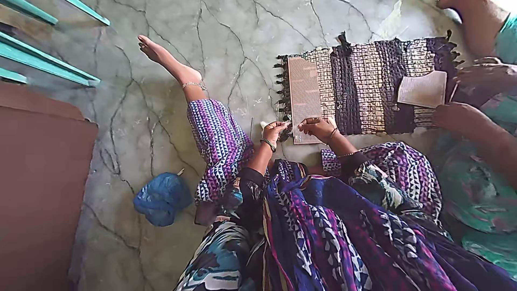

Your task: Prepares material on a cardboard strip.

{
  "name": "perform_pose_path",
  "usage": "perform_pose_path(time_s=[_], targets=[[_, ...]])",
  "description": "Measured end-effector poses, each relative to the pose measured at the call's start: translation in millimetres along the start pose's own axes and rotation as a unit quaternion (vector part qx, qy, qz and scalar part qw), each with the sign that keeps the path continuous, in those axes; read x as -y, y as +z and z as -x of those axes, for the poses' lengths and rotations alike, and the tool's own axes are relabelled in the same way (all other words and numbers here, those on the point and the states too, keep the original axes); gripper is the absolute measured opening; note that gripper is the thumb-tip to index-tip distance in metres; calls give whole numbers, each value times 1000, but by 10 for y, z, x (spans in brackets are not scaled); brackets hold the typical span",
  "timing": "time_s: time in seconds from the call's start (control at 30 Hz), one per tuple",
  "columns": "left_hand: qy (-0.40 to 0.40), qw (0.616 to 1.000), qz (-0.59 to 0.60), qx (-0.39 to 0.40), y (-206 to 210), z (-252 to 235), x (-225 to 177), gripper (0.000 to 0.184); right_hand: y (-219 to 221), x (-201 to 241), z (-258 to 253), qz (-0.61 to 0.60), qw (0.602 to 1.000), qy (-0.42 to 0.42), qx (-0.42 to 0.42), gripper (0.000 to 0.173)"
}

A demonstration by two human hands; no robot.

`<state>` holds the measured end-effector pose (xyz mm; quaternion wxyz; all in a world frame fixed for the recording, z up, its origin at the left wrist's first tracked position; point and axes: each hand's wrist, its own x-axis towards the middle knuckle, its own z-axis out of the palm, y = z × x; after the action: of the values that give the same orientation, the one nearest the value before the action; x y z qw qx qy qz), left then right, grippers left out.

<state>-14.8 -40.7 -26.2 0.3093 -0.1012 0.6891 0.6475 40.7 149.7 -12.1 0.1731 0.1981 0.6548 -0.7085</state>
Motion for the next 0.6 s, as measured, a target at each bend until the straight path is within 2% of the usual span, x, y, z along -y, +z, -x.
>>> perform_pose_path(time_s=[0.17, 0.37, 0.4, 0.5, 0.6], targets=[[2, 996, -1, 85, -10, 77, 110, 12, -20, -26, -20, -26, 997, -9, -73, 14], [-19, 991, 32, 129, 26, 32, 143, 34, -25, -50, -23, -2, 998, -5, -59, 12], [-12, 991, 27, 131, 38, 34, 146, 32, -16, -47, -22, 0, 998, -5, -59, 12], [3, 993, 10, 120, 83, 71, 121, 11, -1, -15, -4, 1, 998, 1, -62, 13], [-2, 995, -3, 101, 103, 41, 148, 5, -16, -34, -9, 8, 998, 3, -58, 12]])
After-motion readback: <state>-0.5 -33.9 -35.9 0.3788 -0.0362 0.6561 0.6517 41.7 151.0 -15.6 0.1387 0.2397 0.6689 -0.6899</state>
